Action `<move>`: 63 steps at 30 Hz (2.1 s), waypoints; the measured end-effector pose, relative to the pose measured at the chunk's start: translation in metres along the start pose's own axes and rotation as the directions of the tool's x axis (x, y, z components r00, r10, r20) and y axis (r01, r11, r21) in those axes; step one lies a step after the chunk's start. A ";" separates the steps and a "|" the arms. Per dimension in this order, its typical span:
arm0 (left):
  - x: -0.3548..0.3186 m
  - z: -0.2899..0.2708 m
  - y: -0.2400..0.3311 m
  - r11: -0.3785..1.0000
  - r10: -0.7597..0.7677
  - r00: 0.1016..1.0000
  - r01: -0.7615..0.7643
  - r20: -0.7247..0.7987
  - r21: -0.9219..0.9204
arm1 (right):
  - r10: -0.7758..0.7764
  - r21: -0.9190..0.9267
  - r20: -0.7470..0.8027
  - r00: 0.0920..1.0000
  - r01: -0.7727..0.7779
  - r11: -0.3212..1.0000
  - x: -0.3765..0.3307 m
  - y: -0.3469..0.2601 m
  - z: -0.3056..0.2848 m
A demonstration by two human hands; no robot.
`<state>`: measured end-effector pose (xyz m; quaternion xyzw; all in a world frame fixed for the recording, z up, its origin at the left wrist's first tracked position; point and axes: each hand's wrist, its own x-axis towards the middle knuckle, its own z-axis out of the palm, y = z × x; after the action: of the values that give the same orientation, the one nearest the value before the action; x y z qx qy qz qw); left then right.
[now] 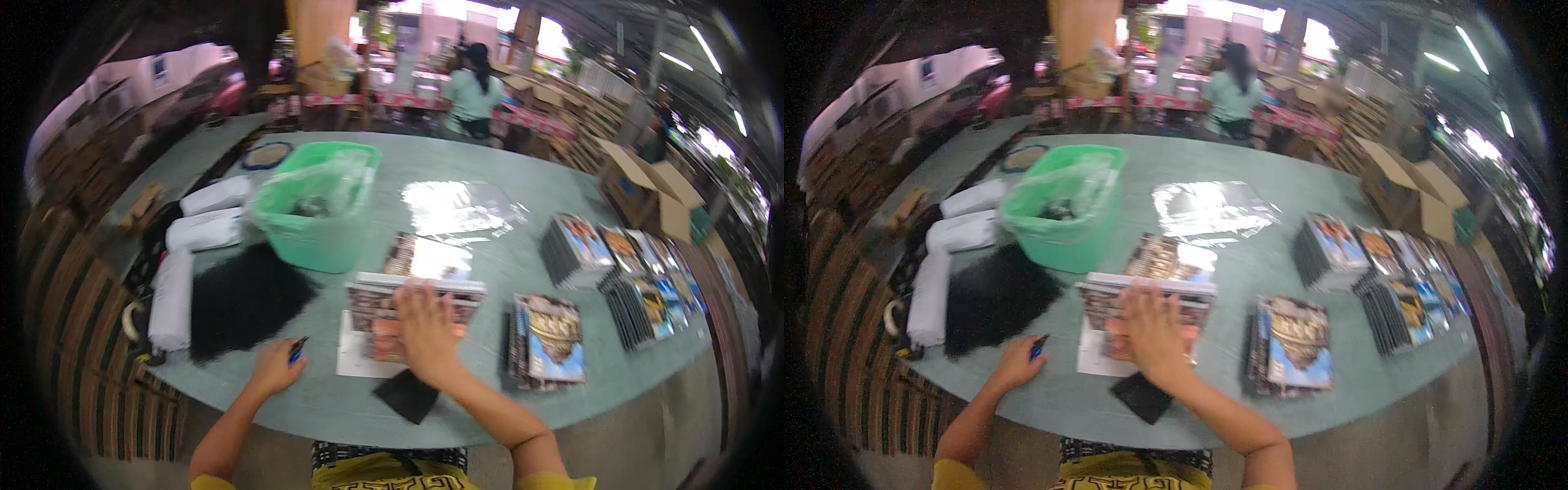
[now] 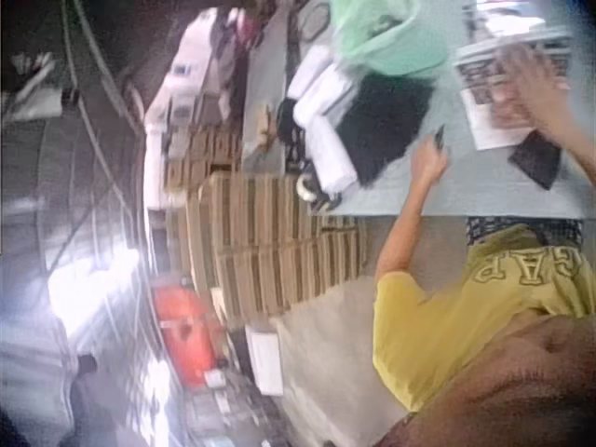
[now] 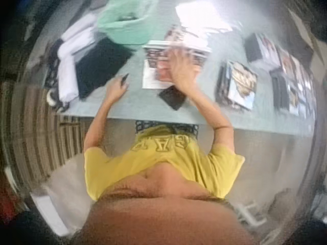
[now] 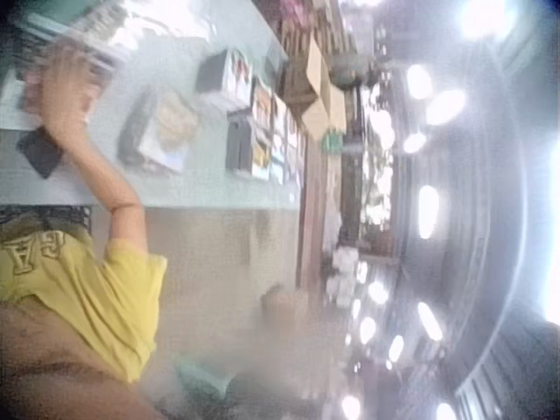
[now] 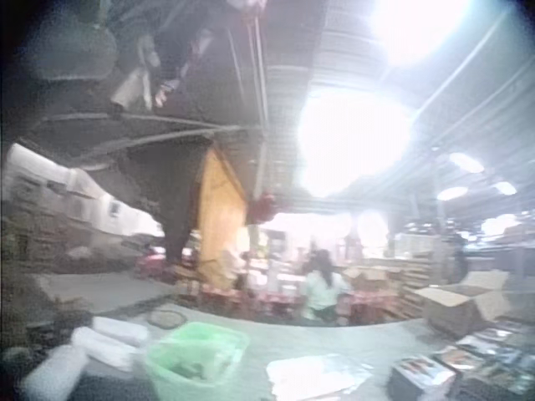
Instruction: The person binds calendars by inserting a wire spiral through the pre-punched holes of a calendar stack, trimming the wire with pliers, and then placing the finished calendar onto a separate pile.
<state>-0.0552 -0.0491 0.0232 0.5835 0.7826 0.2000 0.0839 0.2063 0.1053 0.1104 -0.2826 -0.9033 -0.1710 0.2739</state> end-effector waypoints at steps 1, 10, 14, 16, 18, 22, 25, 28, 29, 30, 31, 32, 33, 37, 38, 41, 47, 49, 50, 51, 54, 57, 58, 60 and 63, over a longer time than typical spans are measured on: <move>0.003 0.011 0.003 0.997 0.030 0.996 -0.023 -0.081 0.077 | -0.010 0.030 -0.017 1.000 0.010 1.000 -0.018 0.003 0.013; 0.009 0.047 0.001 0.980 0.080 0.939 -0.012 -0.335 0.201 | 0.172 0.344 -0.278 0.945 -0.069 0.937 0.015 0.037 -0.031; 0.005 0.045 -0.013 0.999 0.046 0.914 -0.039 -0.403 0.027 | 0.074 0.002 -0.129 0.989 -0.074 0.997 0.002 0.017 0.009; 0.006 0.032 -0.026 0.996 0.084 0.879 -0.091 -0.470 0.008 | -0.009 0.067 -0.265 0.964 0.027 0.997 -0.014 0.015 0.012; 0.015 -0.008 -0.030 0.993 0.111 0.848 -0.080 -0.518 0.082 | -0.099 0.099 -0.313 0.945 0.136 0.986 -0.032 0.028 0.013; 0.021 -0.066 -0.095 0.927 -0.167 0.801 0.326 -0.575 0.185 | 0.207 0.181 -0.335 0.919 -0.152 0.972 -0.027 0.086 -0.055; -0.008 -0.074 -0.157 0.697 -0.537 0.658 0.699 -0.528 0.162 | 0.423 0.189 -0.565 0.708 -0.387 0.902 -0.034 0.113 -0.140; -0.020 -0.055 -0.182 0.792 -0.502 0.751 0.599 -0.429 0.122 | 0.584 0.137 -0.409 0.701 -0.586 0.799 -0.068 0.137 -0.144; -0.015 -0.054 -0.190 0.812 -0.503 0.767 0.578 -0.398 0.088 | 0.597 0.078 -0.374 0.710 -0.618 0.783 -0.082 0.147 -0.136; -0.009 -0.054 -0.199 0.830 -0.501 0.785 0.556 -0.364 0.055 | 0.717 0.032 -0.225 0.659 -0.731 0.682 -0.104 0.157 -0.113; -0.004 -0.054 -0.206 0.842 -0.504 0.799 0.539 -0.328 0.020 | 0.729 0.058 -0.102 0.677 -0.728 0.684 -0.127 0.164 -0.088; -0.004 -0.055 -0.212 0.838 -0.495 0.788 0.544 -0.367 0.037 | 0.703 0.005 0.004 0.712 -0.703 0.712 -0.140 0.159 -0.067; 0.000 -0.055 -0.216 0.841 -0.477 0.781 0.539 -0.403 0.050 | 0.655 0.113 0.223 0.722 -0.686 0.718 -0.166 0.166 -0.040; -0.017 -0.046 -0.243 0.795 -0.439 0.755 0.579 -0.487 0.181 | 0.624 0.023 0.358 0.695 -0.674 0.738 -0.140 0.156 -0.034; -0.017 -0.043 -0.238 0.783 -0.420 0.760 0.580 -0.496 0.226 | 0.615 -0.014 0.377 0.692 -0.660 0.751 -0.134 0.157 -0.038; 0.000 -0.062 -0.193 0.763 -0.549 0.727 0.638 -0.412 0.107 | 0.545 0.070 0.081 0.835 -0.550 0.832 -0.089 0.147 -0.044; -0.002 -0.101 -0.159 0.787 -0.421 0.786 0.565 -0.453 0.250 | 0.153 0.481 -0.193 0.969 -0.042 0.876 0.023 0.046 -0.024; -0.001 -0.113 -0.146 0.819 -0.285 0.671 0.541 -0.685 0.190 | 0.012 0.362 -0.318 0.948 0.109 0.926 0.049 0.020 -0.006; 0.001 -0.118 -0.137 0.838 -0.210 0.593 0.519 -0.778 0.170 | 0.017 0.366 -0.244 0.970 0.076 0.927 0.056 0.015 0.005; 0.001 -0.125 -0.122 0.850 -0.167 0.595 0.491 -0.786 0.190 | 0.019 0.367 -0.160 0.987 0.042 0.929 0.060 0.012 0.018; -0.008 -0.139 -0.114 0.977 -0.110 0.608 0.210 -0.786 0.027 | -0.006 0.409 0.021 1.000 -0.003 0.912 0.069 0.004 0.032; -0.004 -0.153 -0.088 0.976 -0.214 0.714 0.175 -0.666 -0.126 | -0.009 0.482 -0.017 1.000 0.016 0.876 0.065 0.002 0.025; -0.004 -0.150 -0.086 0.979 -0.205 0.734 0.145 -0.648 -0.146 | -0.016 0.508 -0.012 1.000 0.020 0.861 0.062 0.001 0.026; 0.019 -0.112 -0.091 0.998 -0.032 0.809 0.056 -0.587 0.023 | -0.021 0.531 -0.022 1.000 0.030 0.847 0.055 0.000 0.024; 0.054 -0.067 -0.066 0.995 0.014 0.981 0.006 -0.193 0.104 | -0.011 0.557 -0.036 0.999 0.030 0.830 0.051 0.003 0.018</move>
<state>-0.1545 -0.0284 0.0624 0.5664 0.7953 0.2149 -0.0235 0.1655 0.1372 0.1269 -0.1782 -0.9125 0.0921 0.3565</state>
